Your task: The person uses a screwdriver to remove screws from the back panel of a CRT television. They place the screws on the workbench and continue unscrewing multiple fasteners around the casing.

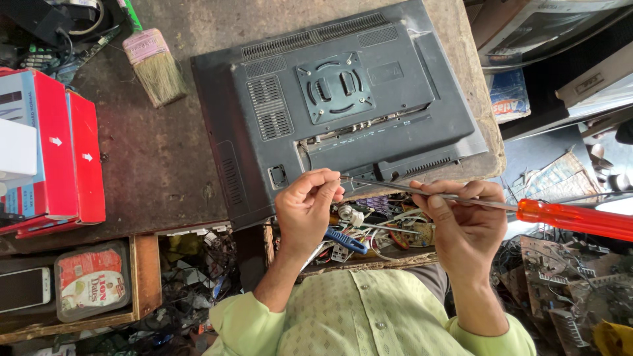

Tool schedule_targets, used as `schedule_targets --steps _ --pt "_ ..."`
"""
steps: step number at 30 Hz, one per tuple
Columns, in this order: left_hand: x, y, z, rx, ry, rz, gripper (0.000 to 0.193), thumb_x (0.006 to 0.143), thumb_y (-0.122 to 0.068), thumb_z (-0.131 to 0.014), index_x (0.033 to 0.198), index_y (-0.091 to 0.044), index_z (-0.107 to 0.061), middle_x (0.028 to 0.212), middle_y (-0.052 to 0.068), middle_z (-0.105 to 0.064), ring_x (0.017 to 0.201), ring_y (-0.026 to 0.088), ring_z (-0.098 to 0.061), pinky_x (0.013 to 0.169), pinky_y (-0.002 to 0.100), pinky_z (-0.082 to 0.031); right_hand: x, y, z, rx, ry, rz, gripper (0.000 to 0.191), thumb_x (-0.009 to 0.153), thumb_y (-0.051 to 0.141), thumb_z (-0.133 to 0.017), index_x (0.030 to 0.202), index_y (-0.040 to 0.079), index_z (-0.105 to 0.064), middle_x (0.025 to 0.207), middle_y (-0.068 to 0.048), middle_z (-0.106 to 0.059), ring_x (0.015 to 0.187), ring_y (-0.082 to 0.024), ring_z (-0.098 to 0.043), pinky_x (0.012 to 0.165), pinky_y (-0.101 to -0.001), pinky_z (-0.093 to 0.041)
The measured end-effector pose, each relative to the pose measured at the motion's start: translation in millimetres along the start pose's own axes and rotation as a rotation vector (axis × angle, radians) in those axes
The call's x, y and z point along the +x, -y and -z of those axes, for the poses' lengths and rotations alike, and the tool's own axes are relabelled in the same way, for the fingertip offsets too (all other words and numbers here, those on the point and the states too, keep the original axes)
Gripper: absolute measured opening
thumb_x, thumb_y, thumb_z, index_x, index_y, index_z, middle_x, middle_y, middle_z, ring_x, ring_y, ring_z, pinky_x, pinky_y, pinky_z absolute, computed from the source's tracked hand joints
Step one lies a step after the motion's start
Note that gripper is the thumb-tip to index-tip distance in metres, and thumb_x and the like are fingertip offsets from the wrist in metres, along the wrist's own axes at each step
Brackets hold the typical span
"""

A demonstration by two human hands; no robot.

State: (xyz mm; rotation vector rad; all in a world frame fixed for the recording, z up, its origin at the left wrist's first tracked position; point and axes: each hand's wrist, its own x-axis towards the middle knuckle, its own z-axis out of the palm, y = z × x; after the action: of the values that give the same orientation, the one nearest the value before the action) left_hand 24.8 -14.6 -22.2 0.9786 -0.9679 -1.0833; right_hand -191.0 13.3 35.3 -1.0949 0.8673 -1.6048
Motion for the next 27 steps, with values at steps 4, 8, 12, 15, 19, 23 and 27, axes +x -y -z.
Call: schedule_targets --steps 4,8,12,15,19,23,27 --pt "-2 0 -2 -0.019 -0.002 0.003 0.01 0.097 0.002 -0.07 0.106 0.006 -0.073 0.107 0.011 -0.074 0.084 0.013 -0.073 0.075 0.027 -0.064 0 2 -1 0.005 -0.02 -0.011 0.03 0.104 -0.015 -0.057 0.121 0.006 -0.044 0.119 -0.025 -0.068 0.122 -0.036 -0.07 0.105 -0.0415 -0.063" --pt "-2 1 1 -0.028 0.023 -0.014 0.009 0.098 0.002 -0.07 0.106 0.006 -0.073 0.107 0.011 -0.074 0.084 0.013 -0.073 0.075 0.026 -0.064 1 6 0 -0.033 -0.024 -0.009 0.031 0.104 -0.014 -0.058 0.122 0.006 -0.044 0.118 -0.025 -0.068 0.12 -0.036 -0.071 0.102 -0.0405 -0.063" --pt "-1 0 5 -0.013 0.085 -0.005 0.009 0.098 0.002 -0.07 0.106 0.005 -0.074 0.105 0.01 -0.074 0.084 0.013 -0.074 0.075 0.026 -0.064 5 8 5 -0.021 -0.057 -0.067 0.031 0.102 -0.014 -0.058 0.121 0.006 -0.044 0.116 -0.023 -0.068 0.115 -0.033 -0.072 0.098 -0.0393 -0.064" --pt "-2 -6 4 0.088 0.118 -0.01 0.007 0.098 0.002 -0.071 0.104 0.004 -0.074 0.101 0.009 -0.075 0.082 0.012 -0.074 0.073 0.025 -0.062 5 6 9 -0.06 -0.089 -0.062 0.031 0.103 -0.015 -0.059 0.123 0.005 -0.045 0.115 -0.022 -0.069 0.113 -0.028 -0.071 0.097 -0.0389 -0.065" --pt "-3 -16 1 0.118 0.17 -0.07 0.007 0.098 -0.002 -0.072 0.103 0.002 -0.073 0.109 0.01 -0.074 0.088 0.011 -0.074 0.076 0.024 -0.064 13 3 13 -0.088 -0.088 -0.066 0.028 0.105 -0.013 -0.059 0.122 0.003 -0.045 0.112 -0.021 -0.068 0.112 -0.026 -0.072 0.095 -0.0391 -0.066" --pt "12 -23 20 0.441 0.095 -0.271 0.025 0.09 -0.008 -0.079 0.11 0.004 -0.07 0.113 0.014 -0.071 0.078 0.008 -0.065 0.062 0.021 -0.054 42 18 22 -0.188 0.079 0.018 0.023 0.108 -0.009 -0.058 0.124 0.001 -0.046 0.108 -0.023 -0.071 0.103 -0.027 -0.076 0.09 -0.0384 -0.068" --pt "35 -17 47 0.629 0.006 -0.259 0.021 0.093 -0.009 -0.079 0.109 0.002 -0.075 0.086 0.006 -0.07 0.06 0.005 -0.055 0.049 0.02 -0.045 56 48 29 -0.4 0.167 0.13 0.023 0.112 -0.008 -0.058 0.127 0.001 -0.043 0.107 -0.021 -0.071 0.102 -0.024 -0.076 0.089 -0.0335 -0.068"
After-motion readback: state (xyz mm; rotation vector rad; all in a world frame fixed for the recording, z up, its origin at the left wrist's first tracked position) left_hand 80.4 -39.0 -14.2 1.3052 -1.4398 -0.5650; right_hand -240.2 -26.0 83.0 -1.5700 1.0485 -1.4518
